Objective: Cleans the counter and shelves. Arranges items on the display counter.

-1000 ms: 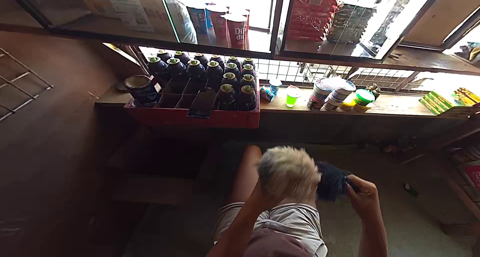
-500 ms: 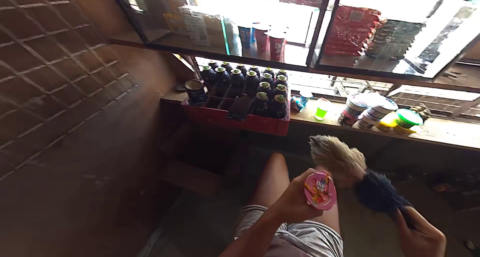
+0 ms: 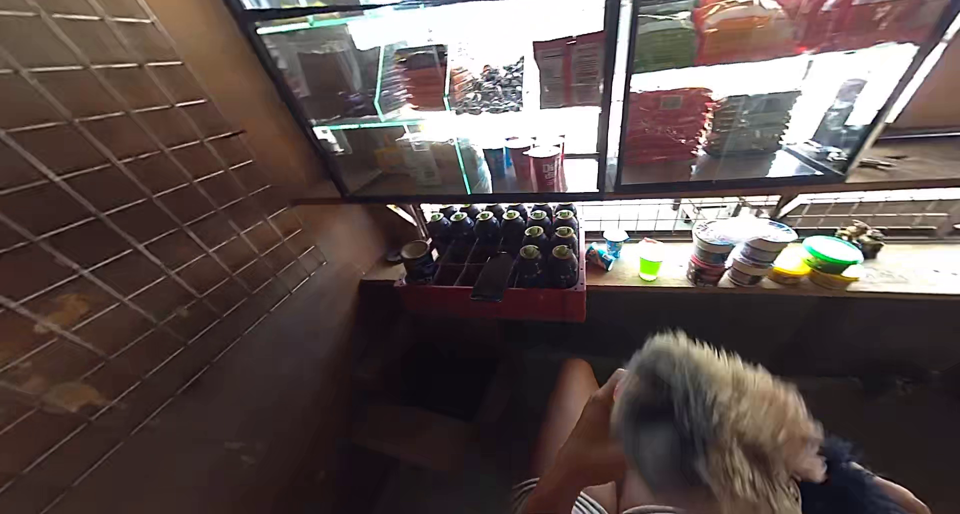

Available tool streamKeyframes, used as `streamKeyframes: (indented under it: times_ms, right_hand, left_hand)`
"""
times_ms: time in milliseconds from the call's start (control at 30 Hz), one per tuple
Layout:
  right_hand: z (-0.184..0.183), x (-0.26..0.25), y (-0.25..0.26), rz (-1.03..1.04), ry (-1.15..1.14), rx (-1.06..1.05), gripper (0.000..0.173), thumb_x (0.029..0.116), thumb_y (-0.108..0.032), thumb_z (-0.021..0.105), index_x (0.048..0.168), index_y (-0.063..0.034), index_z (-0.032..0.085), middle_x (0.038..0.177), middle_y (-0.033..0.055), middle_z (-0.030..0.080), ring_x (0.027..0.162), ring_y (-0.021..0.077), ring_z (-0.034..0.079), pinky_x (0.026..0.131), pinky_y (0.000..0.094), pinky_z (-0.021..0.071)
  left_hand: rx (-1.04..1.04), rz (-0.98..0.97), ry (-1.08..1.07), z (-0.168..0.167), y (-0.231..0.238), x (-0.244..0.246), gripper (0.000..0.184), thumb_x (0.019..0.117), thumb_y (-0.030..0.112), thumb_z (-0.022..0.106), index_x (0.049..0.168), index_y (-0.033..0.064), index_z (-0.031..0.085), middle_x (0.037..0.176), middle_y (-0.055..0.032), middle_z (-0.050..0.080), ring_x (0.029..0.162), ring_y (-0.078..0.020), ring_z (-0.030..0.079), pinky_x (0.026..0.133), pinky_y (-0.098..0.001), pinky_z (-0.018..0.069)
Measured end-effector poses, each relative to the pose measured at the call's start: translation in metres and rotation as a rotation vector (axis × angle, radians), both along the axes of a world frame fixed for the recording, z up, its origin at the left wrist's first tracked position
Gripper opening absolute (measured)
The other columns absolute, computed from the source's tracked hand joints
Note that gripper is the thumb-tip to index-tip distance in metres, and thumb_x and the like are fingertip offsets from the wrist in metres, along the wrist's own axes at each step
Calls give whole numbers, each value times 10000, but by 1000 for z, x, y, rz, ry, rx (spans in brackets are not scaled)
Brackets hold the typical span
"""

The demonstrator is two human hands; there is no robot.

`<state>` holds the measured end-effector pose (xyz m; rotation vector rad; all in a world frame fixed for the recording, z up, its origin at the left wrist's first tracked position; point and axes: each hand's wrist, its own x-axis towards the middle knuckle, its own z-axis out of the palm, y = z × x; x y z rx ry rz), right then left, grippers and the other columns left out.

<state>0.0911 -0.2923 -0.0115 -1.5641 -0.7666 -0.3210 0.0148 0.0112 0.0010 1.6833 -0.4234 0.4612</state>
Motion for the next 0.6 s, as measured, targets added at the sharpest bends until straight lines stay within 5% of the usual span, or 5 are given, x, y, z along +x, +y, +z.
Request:
streamKeyframes:
  times_ms: [200,333,433,533,600]
  right_hand:
    - [10,-5,-2,-549,-94,-415,391,957,-236,600,759,97,655,598,171,604,505,193,558,500,387,441]
    - [8,-6,-13,-210,-57,-27,191,938,-152,643,773,-60,670,688,-139,646,662,-150,557,634,79,484]
    - [7,-8,-14,-108,-38,-107,199,922,-165,654,796,-16,692,706,-54,672,677,-98,580,646,122,502]
    - [10,-9,-8,-557,-52,-459,369,952,-241,606,790,82,676,622,176,620,528,250,586,512,451,454]
    - [10,-5,-10,-651,-79,-464,387,941,-256,615,767,87,664,619,190,621,525,288,601,512,498,453]
  left_hand:
    - [3,-58,68,26,-14,-7,692,673,-54,815,1299,-82,523,1192,-50,684,1127,-22,635,1024,-239,515]
    - [15,5,34,18,-13,-6,624,719,37,819,1266,-103,553,1175,-65,699,1111,-14,643,1012,-236,520]
    - [41,63,-40,-6,-14,-8,592,774,132,810,1235,-158,576,1150,-108,713,1078,-29,649,972,-234,518]
    - [82,-33,111,31,-21,-13,675,686,-26,824,1291,-99,533,1180,-79,689,1117,-21,637,1019,-224,505]
    - [55,-100,58,29,-18,-9,665,695,-27,815,1292,-73,524,1186,-59,680,1123,-15,631,1019,-222,505]
